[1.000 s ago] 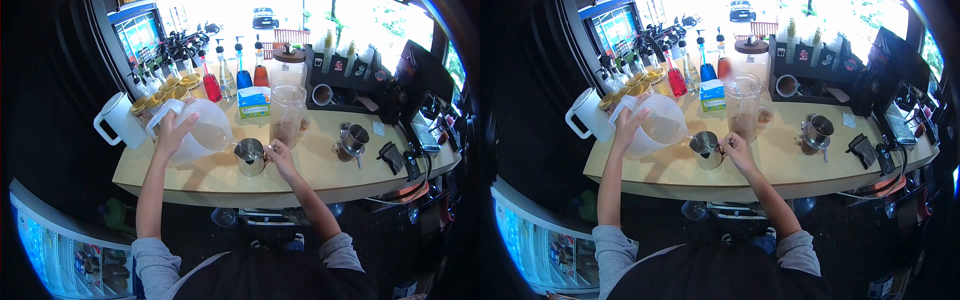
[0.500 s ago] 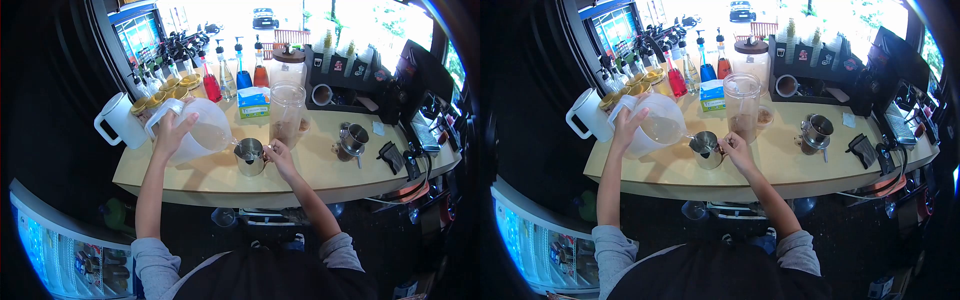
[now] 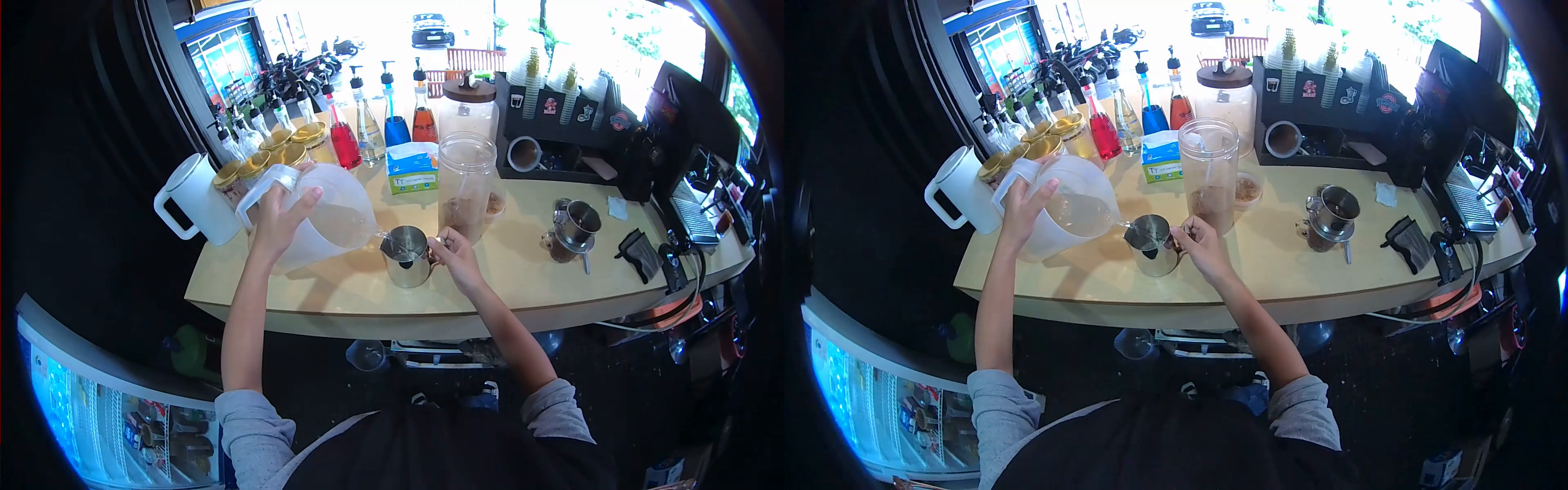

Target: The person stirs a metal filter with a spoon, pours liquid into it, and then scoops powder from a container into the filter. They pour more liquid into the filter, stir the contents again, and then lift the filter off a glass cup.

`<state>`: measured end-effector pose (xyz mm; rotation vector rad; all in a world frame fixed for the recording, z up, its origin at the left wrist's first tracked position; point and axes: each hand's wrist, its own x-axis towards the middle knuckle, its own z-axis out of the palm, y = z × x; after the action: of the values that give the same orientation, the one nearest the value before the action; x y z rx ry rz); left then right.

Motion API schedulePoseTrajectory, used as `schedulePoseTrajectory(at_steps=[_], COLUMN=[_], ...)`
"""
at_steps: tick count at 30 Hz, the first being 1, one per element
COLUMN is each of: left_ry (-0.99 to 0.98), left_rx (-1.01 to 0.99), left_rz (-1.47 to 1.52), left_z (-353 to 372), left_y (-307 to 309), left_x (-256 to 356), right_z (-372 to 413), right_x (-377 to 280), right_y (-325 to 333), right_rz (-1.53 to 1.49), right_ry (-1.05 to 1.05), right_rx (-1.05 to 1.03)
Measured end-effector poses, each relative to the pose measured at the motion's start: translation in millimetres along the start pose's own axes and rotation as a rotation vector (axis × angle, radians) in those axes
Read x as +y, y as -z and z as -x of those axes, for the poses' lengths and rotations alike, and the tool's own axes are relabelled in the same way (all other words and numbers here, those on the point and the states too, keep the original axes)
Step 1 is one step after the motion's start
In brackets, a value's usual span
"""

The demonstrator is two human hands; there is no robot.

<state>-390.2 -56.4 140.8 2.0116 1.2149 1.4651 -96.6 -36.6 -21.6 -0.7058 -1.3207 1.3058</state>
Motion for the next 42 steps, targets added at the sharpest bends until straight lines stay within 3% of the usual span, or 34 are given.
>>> schedulePoseTrajectory(at_steps=[9,14,18,21,27,35,42], left_ry=[-0.034,0.050,-0.013,0.064,-0.037,0.139,0.250], left_rx=[0.001,-0.001,0.010,0.021,0.119,0.352,0.348], left_rz=[-0.021,0.069,0.067,0.150,0.237,0.607,0.555], left_z=[-1,0,-1,-1,-8,-7,-7], left_y=[0,0,0,-1,6,-1,-4], left_x=[0,7,4,10,-10,-18,-51], right_z=[4,5,5,5,5,0,3], right_x=[-13,-14,-13,-14,-14,-2,-6], right_y=[-9,-10,-9,-10,-9,-1,-3], right_rz=[-0.034,-0.042,-0.041,-0.052,-0.050,-0.033,-0.031], right_ry=[-0.021,-0.020,-0.020,-0.019,-0.004,0.011,0.019], right_rx=[0.035,0.027,0.023,0.028,0.021,-0.004,0.004])
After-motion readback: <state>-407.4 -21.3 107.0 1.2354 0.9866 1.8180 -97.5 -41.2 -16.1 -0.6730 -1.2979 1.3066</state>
